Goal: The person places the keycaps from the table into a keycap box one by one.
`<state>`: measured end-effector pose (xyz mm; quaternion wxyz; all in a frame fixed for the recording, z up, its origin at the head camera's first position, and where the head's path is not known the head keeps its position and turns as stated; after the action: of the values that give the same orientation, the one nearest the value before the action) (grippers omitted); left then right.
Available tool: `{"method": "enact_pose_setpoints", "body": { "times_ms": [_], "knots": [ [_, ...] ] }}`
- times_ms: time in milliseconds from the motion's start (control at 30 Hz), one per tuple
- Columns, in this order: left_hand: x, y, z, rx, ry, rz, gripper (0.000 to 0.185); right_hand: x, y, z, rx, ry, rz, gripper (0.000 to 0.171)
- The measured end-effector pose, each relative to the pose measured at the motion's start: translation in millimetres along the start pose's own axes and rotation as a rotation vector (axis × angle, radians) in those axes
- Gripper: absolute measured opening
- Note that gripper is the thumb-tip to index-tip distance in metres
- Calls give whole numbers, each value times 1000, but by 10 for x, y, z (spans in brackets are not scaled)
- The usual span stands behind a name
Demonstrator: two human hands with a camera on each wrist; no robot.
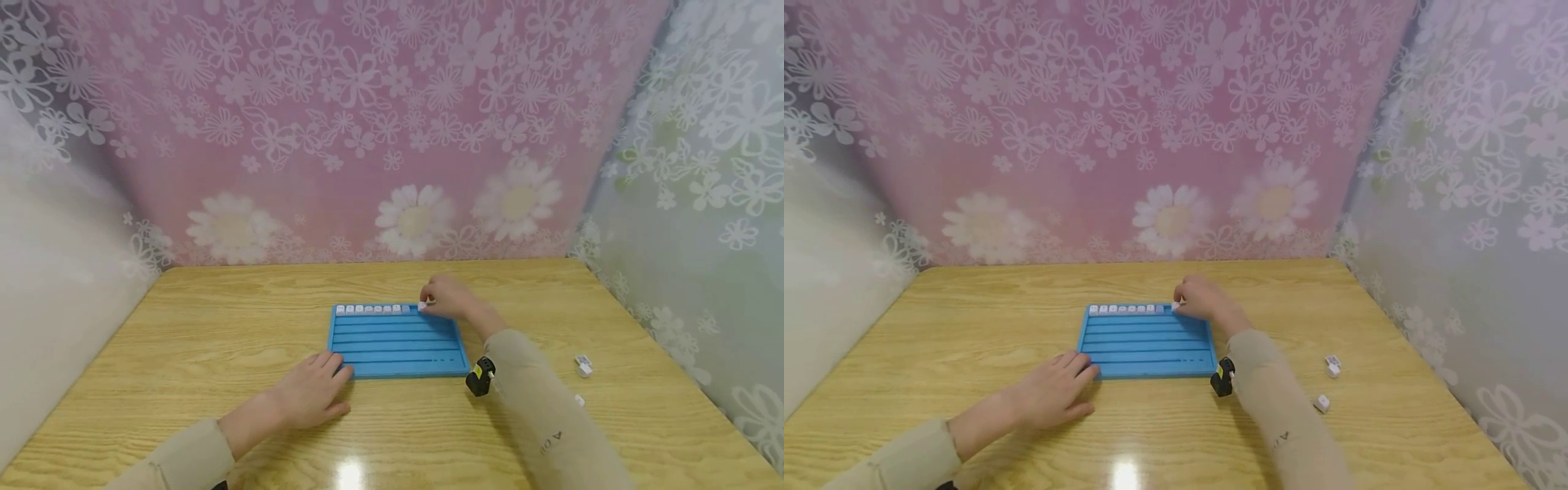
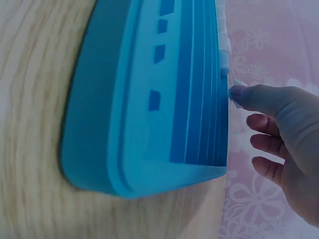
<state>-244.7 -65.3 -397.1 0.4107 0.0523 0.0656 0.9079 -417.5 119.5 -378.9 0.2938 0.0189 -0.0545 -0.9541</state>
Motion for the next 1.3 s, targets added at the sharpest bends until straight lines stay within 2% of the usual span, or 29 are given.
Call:
{"method": "enact_pose_setpoints", "body": {
  "times_ms": [500, 1300],
  "knots": [
    [-12, -4, -33, 14, 17, 1, 53, 68, 79, -95, -59, 8, 16, 18],
    [-4, 4, -10, 30, -22, -2, 52, 73, 104, -78, -50, -18, -24, 17]
  ]
}}
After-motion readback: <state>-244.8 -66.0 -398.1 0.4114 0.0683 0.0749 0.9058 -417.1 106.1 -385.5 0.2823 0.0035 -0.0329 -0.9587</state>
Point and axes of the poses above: each hand's wrist, its own x-axis towards the middle knuckle, its own z-axis out of the back of the hand, y = z × x, the point moved 8 cm from there along x, towards the middle knuckle, and after that the axes turned 1 degree about -z, right-handed, at the moved point
